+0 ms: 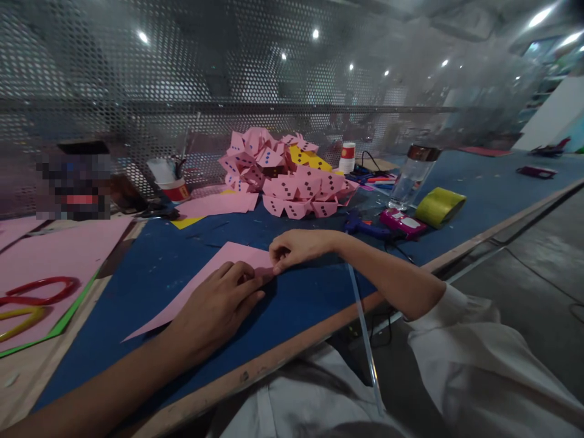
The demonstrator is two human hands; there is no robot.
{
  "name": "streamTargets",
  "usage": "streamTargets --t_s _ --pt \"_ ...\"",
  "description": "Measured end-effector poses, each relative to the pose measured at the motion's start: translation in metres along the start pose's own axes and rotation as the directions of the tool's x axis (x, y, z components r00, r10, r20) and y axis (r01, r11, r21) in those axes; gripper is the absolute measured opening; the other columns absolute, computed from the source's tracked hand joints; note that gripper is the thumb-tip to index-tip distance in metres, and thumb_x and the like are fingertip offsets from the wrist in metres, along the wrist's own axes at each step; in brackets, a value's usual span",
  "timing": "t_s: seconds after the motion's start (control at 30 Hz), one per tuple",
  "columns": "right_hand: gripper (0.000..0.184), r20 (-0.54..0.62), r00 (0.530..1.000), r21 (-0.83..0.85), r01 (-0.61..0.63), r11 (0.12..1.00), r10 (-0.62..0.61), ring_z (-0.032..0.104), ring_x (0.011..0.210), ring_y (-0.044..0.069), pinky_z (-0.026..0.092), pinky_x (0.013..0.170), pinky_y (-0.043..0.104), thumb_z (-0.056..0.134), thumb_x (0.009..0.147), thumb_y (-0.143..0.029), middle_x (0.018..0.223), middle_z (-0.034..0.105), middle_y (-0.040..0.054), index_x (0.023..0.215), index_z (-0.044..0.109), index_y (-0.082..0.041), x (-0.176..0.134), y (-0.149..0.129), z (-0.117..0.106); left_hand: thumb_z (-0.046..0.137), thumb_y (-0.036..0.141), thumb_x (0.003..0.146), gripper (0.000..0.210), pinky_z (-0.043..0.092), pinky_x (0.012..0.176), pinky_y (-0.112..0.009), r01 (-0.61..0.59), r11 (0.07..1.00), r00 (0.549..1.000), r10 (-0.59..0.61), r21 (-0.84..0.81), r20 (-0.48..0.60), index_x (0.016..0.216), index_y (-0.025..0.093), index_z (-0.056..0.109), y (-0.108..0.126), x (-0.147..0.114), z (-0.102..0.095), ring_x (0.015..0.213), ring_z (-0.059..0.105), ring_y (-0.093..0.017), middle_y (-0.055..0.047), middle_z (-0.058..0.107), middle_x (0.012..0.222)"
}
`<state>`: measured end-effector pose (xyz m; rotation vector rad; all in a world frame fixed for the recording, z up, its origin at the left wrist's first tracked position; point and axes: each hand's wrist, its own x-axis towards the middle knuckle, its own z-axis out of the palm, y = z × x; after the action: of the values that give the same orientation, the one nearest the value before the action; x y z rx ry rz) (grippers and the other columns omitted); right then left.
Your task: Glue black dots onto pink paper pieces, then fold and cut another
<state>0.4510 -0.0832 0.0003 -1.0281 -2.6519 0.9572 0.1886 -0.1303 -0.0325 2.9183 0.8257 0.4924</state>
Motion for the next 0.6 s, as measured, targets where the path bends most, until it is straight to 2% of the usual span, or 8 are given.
streamTargets --t_s 0.1,0.23,0.4,0.6 --pt "0.027 0.0 1.0 -0.002 -0.014 1.0 0.014 0.06 0.081 0.016 0.041 0.071 0.024 0.07 0.091 -0.04 0.088 0.069 0.0028 0.092 0.071 -0.014 -0.002 -0.001 -0.001 0.044 0.036 0.108 0.036 0.052 0.093 -0.041 0.041 0.994 0.998 -0.045 -0.106 -0.043 0.132 0.022 0.067 -0.002 0.0 -0.001 0.106 0.061 -0.026 -0.009 0.066 0.114" --pt "0.027 -0.009 1.0 -0.024 -0.013 1.0 0.013 0.062 0.082 0.017 0.041 0.071 0.025 0.069 0.091 -0.039 0.089 0.07 0.004 0.094 0.072 -0.012 -0.002 -0.003 -0.001 0.047 0.035 0.106 0.029 0.05 0.088 -0.038 0.135 0.967 0.987 -0.15 -0.218 -0.057 0.116 0.021 0.071 -0.005 0.001 -0.002 0.101 0.062 -0.024 -0.007 0.067 0.105" --pt "0.025 -0.073 0.997 -0.054 -0.019 0.998 0.015 0.064 0.081 0.016 0.04 0.069 0.024 0.07 0.09 -0.037 0.089 0.071 0.0026 0.093 0.074 -0.013 0.0 -0.007 0.006 0.053 0.036 0.101 0.023 0.045 0.078 -0.036 0.23 0.941 0.968 -0.247 -0.25 -0.038 0.097 0.022 0.071 -0.009 0.003 -0.002 0.088 0.06 -0.024 -0.004 0.064 0.092" --pt "0.023 -0.077 0.997 -0.054 -0.016 0.998 0.012 0.063 0.081 0.016 0.04 0.069 0.025 0.071 0.091 -0.036 0.088 0.07 0.0021 0.092 0.074 -0.014 0.001 -0.012 0.009 0.054 0.035 0.099 0.021 0.042 0.076 -0.036 0.249 0.934 0.965 -0.262 -0.257 -0.02 0.093 0.021 0.069 -0.012 0.004 0.0 0.085 0.057 -0.024 -0.004 0.062 0.088"
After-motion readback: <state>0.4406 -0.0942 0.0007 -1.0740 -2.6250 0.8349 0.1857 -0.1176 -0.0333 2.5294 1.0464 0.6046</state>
